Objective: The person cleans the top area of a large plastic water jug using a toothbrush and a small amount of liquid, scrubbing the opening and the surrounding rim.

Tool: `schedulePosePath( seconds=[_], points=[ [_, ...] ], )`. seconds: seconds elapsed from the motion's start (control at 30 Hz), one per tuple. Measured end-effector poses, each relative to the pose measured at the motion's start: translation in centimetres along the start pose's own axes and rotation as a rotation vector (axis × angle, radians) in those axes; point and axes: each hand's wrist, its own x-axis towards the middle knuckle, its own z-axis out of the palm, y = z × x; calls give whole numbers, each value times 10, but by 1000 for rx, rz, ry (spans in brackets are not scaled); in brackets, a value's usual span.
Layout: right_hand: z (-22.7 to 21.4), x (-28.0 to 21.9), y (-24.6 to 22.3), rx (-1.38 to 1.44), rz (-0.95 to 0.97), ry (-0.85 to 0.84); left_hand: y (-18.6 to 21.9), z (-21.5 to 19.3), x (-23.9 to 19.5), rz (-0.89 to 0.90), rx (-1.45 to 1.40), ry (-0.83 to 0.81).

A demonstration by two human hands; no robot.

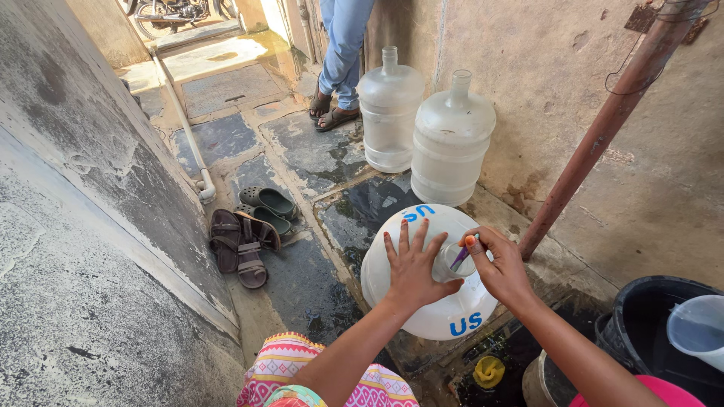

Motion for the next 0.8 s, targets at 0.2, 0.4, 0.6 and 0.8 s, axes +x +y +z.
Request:
schedulePosePath(
  seconds=[0.2,0.4,0.6,0.8],
  points=[
    [1,-3,-3,-13,22,-18,1,-2,2,19,-180,-13],
    [0,-4,-2,-9,11,-34,-11,7,8,84,-205,-65],
    [-2,-2,-6,9,26,-71,-19,1,14,133,-225,-179],
    [-3,-6,-11,-30,3,-83,-19,-7,16,165,-245,-254]
  ],
)
